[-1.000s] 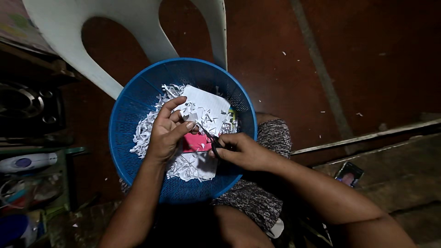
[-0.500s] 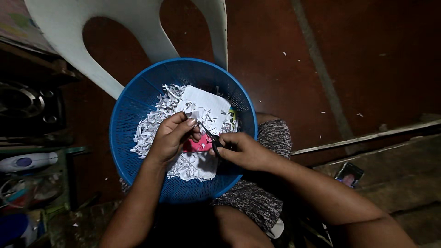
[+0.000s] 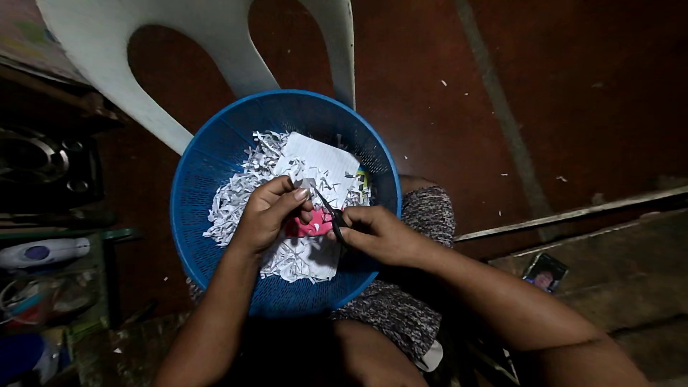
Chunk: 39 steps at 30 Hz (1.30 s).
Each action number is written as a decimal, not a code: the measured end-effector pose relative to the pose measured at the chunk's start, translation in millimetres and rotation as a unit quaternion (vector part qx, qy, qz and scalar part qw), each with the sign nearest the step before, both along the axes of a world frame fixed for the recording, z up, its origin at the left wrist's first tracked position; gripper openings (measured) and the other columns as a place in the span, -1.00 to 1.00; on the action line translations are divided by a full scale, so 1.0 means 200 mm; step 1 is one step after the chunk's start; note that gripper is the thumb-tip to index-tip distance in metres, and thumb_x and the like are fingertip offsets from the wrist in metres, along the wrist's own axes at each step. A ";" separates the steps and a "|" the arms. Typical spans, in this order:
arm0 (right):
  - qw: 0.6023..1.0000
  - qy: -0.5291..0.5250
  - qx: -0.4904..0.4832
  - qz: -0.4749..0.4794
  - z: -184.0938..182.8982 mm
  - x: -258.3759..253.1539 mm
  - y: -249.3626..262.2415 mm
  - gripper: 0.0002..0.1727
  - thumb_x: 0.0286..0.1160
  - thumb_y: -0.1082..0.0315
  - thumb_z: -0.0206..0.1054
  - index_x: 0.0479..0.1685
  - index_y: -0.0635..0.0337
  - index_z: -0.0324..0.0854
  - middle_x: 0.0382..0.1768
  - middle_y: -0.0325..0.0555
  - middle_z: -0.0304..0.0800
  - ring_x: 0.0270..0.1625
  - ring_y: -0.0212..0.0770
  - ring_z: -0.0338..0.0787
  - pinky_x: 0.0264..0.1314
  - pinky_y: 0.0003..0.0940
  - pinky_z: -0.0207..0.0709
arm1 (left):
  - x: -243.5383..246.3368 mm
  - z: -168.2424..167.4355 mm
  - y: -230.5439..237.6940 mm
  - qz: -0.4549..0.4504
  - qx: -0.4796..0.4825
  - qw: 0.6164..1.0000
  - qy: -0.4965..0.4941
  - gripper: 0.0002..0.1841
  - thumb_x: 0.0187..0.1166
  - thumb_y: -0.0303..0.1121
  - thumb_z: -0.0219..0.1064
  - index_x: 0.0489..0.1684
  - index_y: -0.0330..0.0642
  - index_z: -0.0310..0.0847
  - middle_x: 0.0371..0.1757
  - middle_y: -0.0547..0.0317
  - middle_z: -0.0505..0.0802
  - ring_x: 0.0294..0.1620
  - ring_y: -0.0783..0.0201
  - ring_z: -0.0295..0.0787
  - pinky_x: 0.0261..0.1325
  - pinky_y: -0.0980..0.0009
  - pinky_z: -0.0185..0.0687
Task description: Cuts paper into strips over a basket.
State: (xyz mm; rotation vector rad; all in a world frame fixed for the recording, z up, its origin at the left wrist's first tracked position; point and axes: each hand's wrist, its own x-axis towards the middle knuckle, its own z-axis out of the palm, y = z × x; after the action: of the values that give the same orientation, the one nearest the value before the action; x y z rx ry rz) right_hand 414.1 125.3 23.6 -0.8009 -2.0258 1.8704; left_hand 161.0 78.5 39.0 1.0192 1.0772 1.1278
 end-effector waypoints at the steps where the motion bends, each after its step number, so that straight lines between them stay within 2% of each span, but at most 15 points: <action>1: 1.000 0.002 0.001 -0.001 0.00 0.00 0.00 -0.55 0.74 -0.09 0.22 -0.25 0.13 0.68 -0.47 -0.25 0.68 -0.42 -0.39 0.68 -0.33 -0.41 0.61 | 0.00 0.00 0.00 0.006 0.001 1.000 -0.011 -0.83 0.77 -0.29 0.21 -0.08 -0.19 0.63 -0.29 0.08 0.83 -0.38 0.28 0.80 -0.26 0.38 0.80; 7: 1.000 -0.003 -0.015 0.007 0.03 0.00 0.00 -0.53 0.68 -0.16 0.27 -0.18 0.12 0.67 -0.35 -0.24 0.74 -0.32 -0.41 0.74 -0.25 -0.41 0.68 | -0.01 0.01 0.00 0.031 -0.007 0.997 -0.068 -0.83 0.79 -0.23 0.18 -0.07 -0.08 0.63 -0.30 0.19 0.79 -0.38 0.36 0.73 -0.22 0.43 0.75; 9: 1.000 0.001 -0.013 0.019 0.03 0.00 0.00 -0.51 0.67 -0.18 0.28 -0.19 0.12 0.66 -0.37 -0.25 0.71 -0.33 -0.41 0.70 -0.28 -0.42 0.62 | -0.01 0.02 0.00 0.019 -0.009 0.997 -0.069 -0.82 0.78 -0.23 0.20 -0.07 -0.09 0.65 -0.32 0.18 0.80 -0.38 0.35 0.75 -0.23 0.43 0.76; 16: 1.000 0.007 -0.006 0.026 0.03 0.00 0.00 -0.51 0.67 -0.18 0.26 -0.19 0.11 0.67 -0.40 -0.26 0.69 -0.37 -0.42 0.67 -0.31 -0.43 0.59 | 0.00 0.00 0.00 -0.062 -0.004 0.998 -0.034 -0.81 0.73 -0.25 0.26 -0.10 -0.17 0.69 -0.35 0.12 0.82 -0.41 0.31 0.78 -0.28 0.41 0.78; 22: 1.000 0.007 0.001 -0.003 0.00 0.00 0.00 -0.55 0.72 -0.10 0.26 -0.28 0.13 0.68 -0.47 -0.25 0.66 -0.42 -0.40 0.65 -0.33 -0.41 0.57 | -0.01 0.01 0.00 -0.046 -0.012 0.998 -0.032 -0.79 0.72 -0.23 0.27 -0.04 -0.17 0.70 -0.33 0.12 0.83 -0.40 0.32 0.78 -0.28 0.41 0.79; 28: 1.000 -0.007 -0.005 -0.003 0.03 0.00 -0.01 -0.55 0.64 -0.13 0.32 -0.20 0.12 0.67 -0.35 -0.26 0.74 -0.32 -0.43 0.72 -0.26 -0.44 0.64 | -0.02 0.02 0.00 -0.009 -0.010 0.999 -0.033 -0.84 0.74 -0.27 0.20 -0.09 -0.11 0.65 -0.35 0.17 0.79 -0.40 0.34 0.76 -0.27 0.42 0.77; 32: 1.000 -0.007 -0.009 0.006 0.03 -0.01 0.00 -0.53 0.61 -0.18 0.35 -0.19 0.10 0.65 -0.32 -0.27 0.75 -0.29 -0.44 0.73 -0.24 -0.45 0.65 | -0.01 0.00 0.00 -0.041 0.007 0.999 0.018 -0.83 0.68 -0.24 0.32 -0.13 -0.15 0.68 -0.34 0.13 0.82 -0.40 0.29 0.79 -0.27 0.36 0.80; 39: 1.000 -0.007 -0.011 -0.005 0.03 -0.01 0.00 -0.53 0.66 -0.15 0.29 -0.17 0.12 0.68 -0.35 -0.24 0.75 -0.31 -0.41 0.73 -0.23 -0.43 0.66 | 0.01 0.00 -0.01 -0.067 -0.002 0.998 0.021 -0.90 0.66 -0.35 0.34 -0.19 -0.18 0.66 -0.36 0.10 0.83 -0.41 0.29 0.81 -0.26 0.39 0.83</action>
State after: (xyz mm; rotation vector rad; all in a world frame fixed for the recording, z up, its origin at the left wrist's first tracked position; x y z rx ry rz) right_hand 412.8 124.5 28.7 -0.8299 -2.0090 1.8899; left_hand 162.5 77.5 39.1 1.0993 1.0271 0.9991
